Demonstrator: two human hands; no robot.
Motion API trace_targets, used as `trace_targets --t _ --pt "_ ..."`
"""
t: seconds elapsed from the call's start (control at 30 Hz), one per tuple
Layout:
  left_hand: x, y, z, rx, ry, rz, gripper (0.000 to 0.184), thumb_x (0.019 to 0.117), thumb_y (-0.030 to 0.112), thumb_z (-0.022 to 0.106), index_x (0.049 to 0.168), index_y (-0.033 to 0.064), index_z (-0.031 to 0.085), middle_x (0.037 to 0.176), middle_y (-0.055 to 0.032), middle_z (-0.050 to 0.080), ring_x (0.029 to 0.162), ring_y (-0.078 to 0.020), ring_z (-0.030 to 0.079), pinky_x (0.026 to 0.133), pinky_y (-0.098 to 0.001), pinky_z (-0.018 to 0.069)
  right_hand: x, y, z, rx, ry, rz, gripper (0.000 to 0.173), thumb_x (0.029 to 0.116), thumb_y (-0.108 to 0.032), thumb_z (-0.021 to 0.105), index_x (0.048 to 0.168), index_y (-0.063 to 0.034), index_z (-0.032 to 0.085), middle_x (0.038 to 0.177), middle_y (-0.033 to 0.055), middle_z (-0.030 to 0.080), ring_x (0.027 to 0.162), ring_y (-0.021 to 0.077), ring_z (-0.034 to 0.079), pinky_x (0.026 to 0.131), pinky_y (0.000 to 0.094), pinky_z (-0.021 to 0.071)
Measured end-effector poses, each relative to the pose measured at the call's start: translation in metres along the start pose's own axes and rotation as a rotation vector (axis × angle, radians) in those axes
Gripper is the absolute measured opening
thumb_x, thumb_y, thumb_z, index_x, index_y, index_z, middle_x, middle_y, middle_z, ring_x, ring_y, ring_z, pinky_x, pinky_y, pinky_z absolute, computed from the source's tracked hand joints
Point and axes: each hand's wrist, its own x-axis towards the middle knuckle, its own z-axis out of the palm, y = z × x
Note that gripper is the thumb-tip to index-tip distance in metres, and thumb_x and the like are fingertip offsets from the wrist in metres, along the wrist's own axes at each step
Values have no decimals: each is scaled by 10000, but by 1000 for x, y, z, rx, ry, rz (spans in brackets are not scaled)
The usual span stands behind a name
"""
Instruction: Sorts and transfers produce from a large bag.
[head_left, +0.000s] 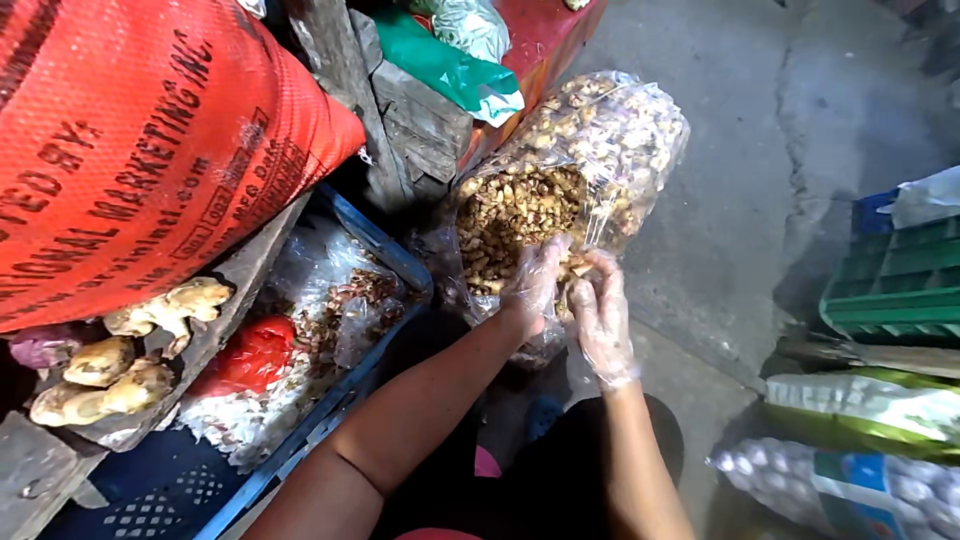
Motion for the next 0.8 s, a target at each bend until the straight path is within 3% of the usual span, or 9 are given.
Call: trace_targets --t 0.07,0.2,0.27,0.33,0.43,0.5,0.57,0.7,0.8 --pt "4 0 0 -65 6 19 474 1083 474 410 1435 160 460 1231 -120 588 1046 -229 582 866 -423 500 -1 -3 -4 222 35 26 554 982 -216 511 1461 32 380 880 -40 565 723 -18 548 683 188 510" --pt "1 1 3 -177 -45 84 423 1083 382 458 1450 173 436 1166 -71 578 931 -171 574 780 -343 499 9 -3 -4 442 194 234 513 944 -187 481 1427 -42 387 837 -83 553 598 -21 513 545 165 472" --pt "-1 1 0 -194 -90 135 424 1074 318 482 1471 185 416 1214 -75 568 971 -179 574 800 -362 504 11 -3 -4 419 231 251 569 890 -176 594 1423 -50 442 904 -46 576 614 -4 515 544 177 467" --pt "-3 2 -6 -133 -127 220 429 1057 268 529 1467 195 424 1235 -81 583 980 -170 590 797 -352 514 12 -7 -4 385 234 205 494 883 -127 646 1353 -42 522 1031 -7 616 674 5 553 585 181 494" --pt "-4 -2 -16 35 -218 425 436 1016 248 598 1424 139 488 1176 -75 627 951 -136 621 804 -314 537 11 -13 -6 383 289 111 178 929 -38 617 1107 -32 630 958 -22 667 694 4 608 617 181 540" --pt "-8 1 -20 138 -273 444 379 1028 275 580 1369 117 537 1177 -69 644 1004 -142 621 865 -336 524 10 -14 -14 385 322 83 113 952 -12 571 1031 -36 649 947 -40 680 691 -5 610 626 177 544" --pt "-14 5 -22 197 -316 388 325 1043 275 560 1318 101 572 1197 -72 645 1054 -154 600 914 -366 493 7 -15 -23 382 355 118 108 955 5 552 981 -51 640 880 -63 671 639 -12 592 596 170 534" --pt "-18 2 -20 209 -338 431 263 1038 214 570 1257 73 601 1120 -53 662 979 -109 609 867 -311 506 -5 -21 -34 373 395 166 107 972 5 549 952 -58 633 769 -71 660 571 -11 573 541 159 511" --pt "-24 2 -19 251 -320 484 275 1018 183 603 1266 69 573 1123 -63 665 964 -108 623 846 -307 524 -11 -24 -41 276 331 168 52 953 -40 608 957 -45 659 800 -59 676 597 -16 579 551 160 506"
